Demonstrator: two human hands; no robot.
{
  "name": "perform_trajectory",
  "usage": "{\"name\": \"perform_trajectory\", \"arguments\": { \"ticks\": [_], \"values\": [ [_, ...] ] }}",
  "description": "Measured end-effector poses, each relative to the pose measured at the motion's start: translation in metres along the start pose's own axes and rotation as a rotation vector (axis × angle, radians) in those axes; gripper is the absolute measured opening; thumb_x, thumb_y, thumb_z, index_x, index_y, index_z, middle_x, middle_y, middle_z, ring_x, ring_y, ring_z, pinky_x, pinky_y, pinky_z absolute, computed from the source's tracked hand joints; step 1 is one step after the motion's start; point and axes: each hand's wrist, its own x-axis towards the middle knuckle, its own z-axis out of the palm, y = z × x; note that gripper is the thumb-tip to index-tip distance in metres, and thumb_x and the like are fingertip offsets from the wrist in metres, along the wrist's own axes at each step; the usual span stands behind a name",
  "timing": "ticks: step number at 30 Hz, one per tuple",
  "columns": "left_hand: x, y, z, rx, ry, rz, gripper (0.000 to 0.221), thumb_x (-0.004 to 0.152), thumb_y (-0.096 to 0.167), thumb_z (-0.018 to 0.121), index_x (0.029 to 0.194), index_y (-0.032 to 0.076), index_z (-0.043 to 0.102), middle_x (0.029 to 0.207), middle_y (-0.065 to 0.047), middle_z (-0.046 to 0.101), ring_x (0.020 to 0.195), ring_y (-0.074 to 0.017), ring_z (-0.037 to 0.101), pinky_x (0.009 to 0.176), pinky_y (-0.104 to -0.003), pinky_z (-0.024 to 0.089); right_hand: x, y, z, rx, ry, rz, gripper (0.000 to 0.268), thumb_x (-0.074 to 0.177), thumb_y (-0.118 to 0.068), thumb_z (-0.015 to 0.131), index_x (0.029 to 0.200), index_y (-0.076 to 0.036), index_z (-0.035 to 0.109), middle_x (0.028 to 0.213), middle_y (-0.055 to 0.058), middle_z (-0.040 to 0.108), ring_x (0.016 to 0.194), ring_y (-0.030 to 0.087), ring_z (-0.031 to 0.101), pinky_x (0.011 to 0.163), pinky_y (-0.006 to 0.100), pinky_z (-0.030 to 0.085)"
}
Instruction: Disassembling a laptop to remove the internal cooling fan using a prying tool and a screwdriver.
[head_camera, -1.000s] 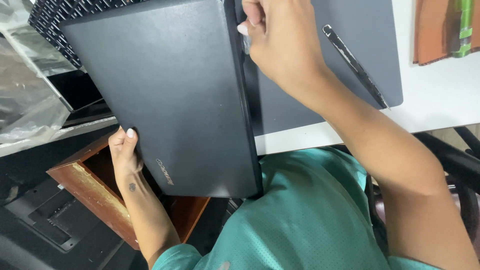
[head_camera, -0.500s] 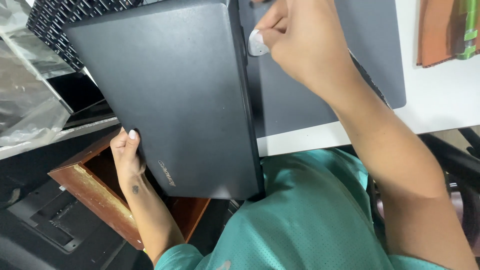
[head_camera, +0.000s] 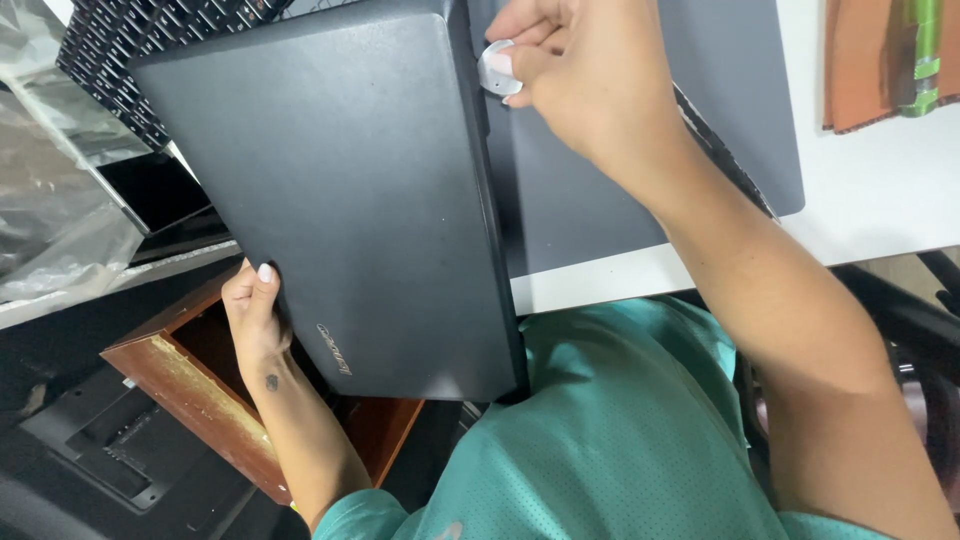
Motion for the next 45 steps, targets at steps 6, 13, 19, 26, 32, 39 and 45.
{"name": "perform_trajectory", "arguments": {
  "ticks": [6, 13, 19, 26, 32, 39, 45],
  "values": [
    [-0.001, 0.007, 0.000, 0.003, -0.026, 0.008, 0.044, 0.098, 0.057, 0.073, 0.095, 0.013, 0.072, 0.128, -0.003, 0.067, 0.123, -0.0169, 0.062, 0.110, -0.036, 0.051, 0.002, 0.000, 0.004, 0.041, 0.011, 0.006, 0.016, 0.090, 0.001, 0.063, 0.093, -0.011, 0.072, 0.094, 0.003, 0.074, 0.075, 0.011, 0.076, 0.062, 0.020, 0.074],
    [-0.003, 0.012, 0.000, 0.026, -0.036, 0.017, 0.047, 0.097, 0.057, 0.073, 0.100, 0.010, 0.073, 0.122, -0.001, 0.068, 0.116, -0.0147, 0.062, 0.105, -0.033, 0.051, 0.003, -0.003, 0.007, 0.041, 0.019, 0.053, 0.014, 0.090, 0.001, 0.067, 0.087, -0.012, 0.072, 0.086, 0.000, 0.072, 0.073, 0.007, 0.074, 0.061, 0.020, 0.076],
    [-0.002, 0.009, -0.003, 0.033, -0.029, 0.007, 0.050, 0.096, 0.057, 0.073, 0.105, 0.008, 0.074, 0.121, -0.003, 0.068, 0.117, -0.0167, 0.063, 0.105, -0.035, 0.052, 0.001, 0.000, 0.011, 0.032, 0.045, -0.020, 0.026, 0.088, 0.007, 0.051, 0.089, -0.009, 0.071, 0.086, 0.003, 0.073, 0.070, 0.009, 0.075, 0.057, 0.020, 0.075],
    [-0.002, 0.004, -0.009, 0.021, -0.052, 0.019, 0.045, 0.097, 0.053, 0.075, 0.102, 0.008, 0.073, 0.108, 0.003, 0.067, 0.106, -0.0116, 0.060, 0.099, -0.030, 0.051, -0.009, 0.005, 0.015, -0.043, 0.125, -0.243, 0.029, 0.081, 0.013, 0.049, 0.089, -0.004, 0.071, 0.075, 0.005, 0.070, 0.065, 0.012, 0.068, 0.051, 0.025, 0.072],
    [-0.004, 0.006, -0.006, 0.000, -0.043, 0.000, 0.046, 0.095, 0.053, 0.076, 0.099, 0.008, 0.072, 0.103, 0.004, 0.067, 0.102, -0.0108, 0.061, 0.094, -0.029, 0.052, -0.010, 0.009, 0.018, -0.209, 0.177, -0.419, 0.031, 0.078, 0.013, 0.051, 0.088, -0.005, 0.074, 0.077, 0.001, 0.074, 0.061, 0.013, 0.067, 0.053, 0.026, 0.053],
    [-0.007, 0.021, 0.002, 0.009, -0.030, -0.020, 0.045, 0.095, 0.052, 0.076, 0.101, 0.008, 0.073, 0.102, 0.005, 0.068, 0.103, -0.0108, 0.061, 0.096, -0.029, 0.052, -0.011, 0.012, 0.023, -0.315, 0.242, -0.523, 0.021, 0.080, 0.011, 0.061, 0.082, -0.009, 0.067, 0.075, -0.004, 0.071, 0.064, 0.015, 0.061, 0.061, 0.032, 0.045],
    [-0.005, 0.018, 0.001, 0.008, -0.031, 0.003, 0.040, 0.097, 0.049, 0.075, 0.097, 0.009, 0.072, 0.107, 0.004, 0.066, 0.106, -0.0110, 0.059, 0.100, -0.030, 0.049, -0.009, -0.003, 0.005, 0.045, 0.025, -0.094, 0.009, 0.093, -0.006, 0.077, 0.102, -0.005, 0.075, 0.089, 0.006, 0.075, 0.069, 0.009, 0.075, 0.061, 0.019, 0.073]
  ]
}}
